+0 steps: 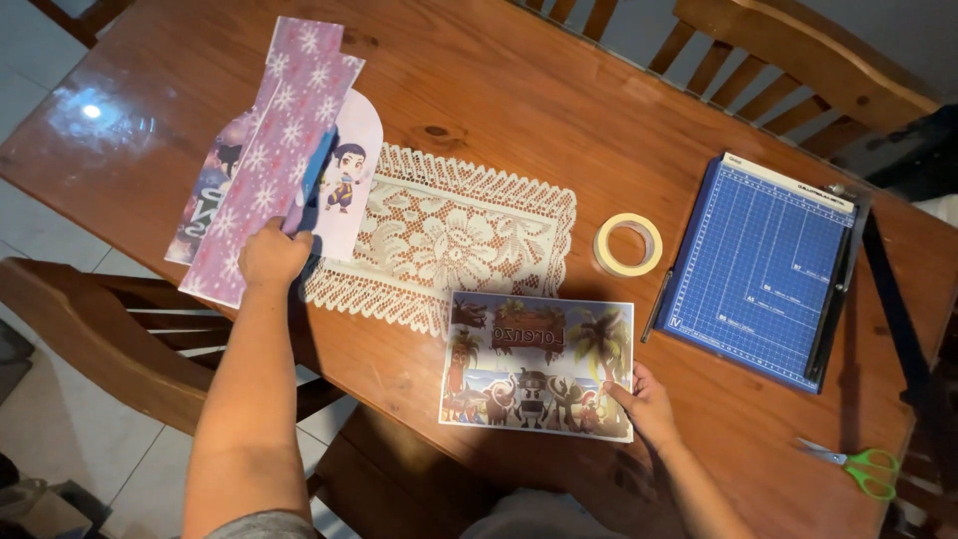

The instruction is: Trimming printed paper designs with a paper cutter and applying masking tape to the back of the cutouts for organization.

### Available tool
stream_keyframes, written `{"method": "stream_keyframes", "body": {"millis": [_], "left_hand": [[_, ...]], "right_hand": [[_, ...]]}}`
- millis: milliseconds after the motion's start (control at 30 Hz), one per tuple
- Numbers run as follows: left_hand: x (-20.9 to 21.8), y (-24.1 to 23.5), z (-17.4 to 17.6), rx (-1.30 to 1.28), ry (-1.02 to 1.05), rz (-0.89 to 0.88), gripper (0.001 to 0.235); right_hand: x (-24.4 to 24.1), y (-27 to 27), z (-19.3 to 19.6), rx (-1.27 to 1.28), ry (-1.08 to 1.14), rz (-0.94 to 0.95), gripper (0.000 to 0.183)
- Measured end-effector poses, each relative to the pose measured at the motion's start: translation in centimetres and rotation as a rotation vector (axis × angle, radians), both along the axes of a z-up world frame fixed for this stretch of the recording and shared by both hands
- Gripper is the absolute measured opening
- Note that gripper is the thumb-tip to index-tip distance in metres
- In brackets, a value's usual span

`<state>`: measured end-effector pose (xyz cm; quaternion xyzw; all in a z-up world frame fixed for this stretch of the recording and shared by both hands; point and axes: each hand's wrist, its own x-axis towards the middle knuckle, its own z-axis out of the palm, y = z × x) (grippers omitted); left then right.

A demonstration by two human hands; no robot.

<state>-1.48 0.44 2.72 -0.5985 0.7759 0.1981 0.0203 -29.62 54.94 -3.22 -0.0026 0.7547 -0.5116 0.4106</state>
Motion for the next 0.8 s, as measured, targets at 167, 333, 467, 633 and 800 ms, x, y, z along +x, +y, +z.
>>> {"method": "stream_keyframes", "body": {"millis": [167, 333, 467, 633, 800], "left_hand": [[-1.5, 2.8, 1.5, 0.039, 0.031, 0.046, 0.073], [-1.2, 2.0, -4.3, -0.045, -0.023, -0.03, 0.054], [-1.3, 2.5, -4.5, -0.087, -0.047, -0.04, 0.051], [-0.5, 1.2, -7.0, -0.108, -0.038, -0.003, 0.045], [0.6, 1.6, -4.2, -0.366, -0.037, -0.103, 0.033]], "right_hand": [[-0.4, 1.1, -2.6, 0.001, 0.059, 0.017, 0.048], [-0.5, 1.5, -3.8, -0.262, 0.082, -0.039, 0.043], [-0.8, 1.6, -4.1, -0.269, 0.076, -0.04, 0.045], [-1.2, 1.8, -4.0, -0.229, 0.126, -0.003, 0.038], [-0.9, 1.4, -2.6, -0.167, 0.193, 0.064, 0.04]]}}
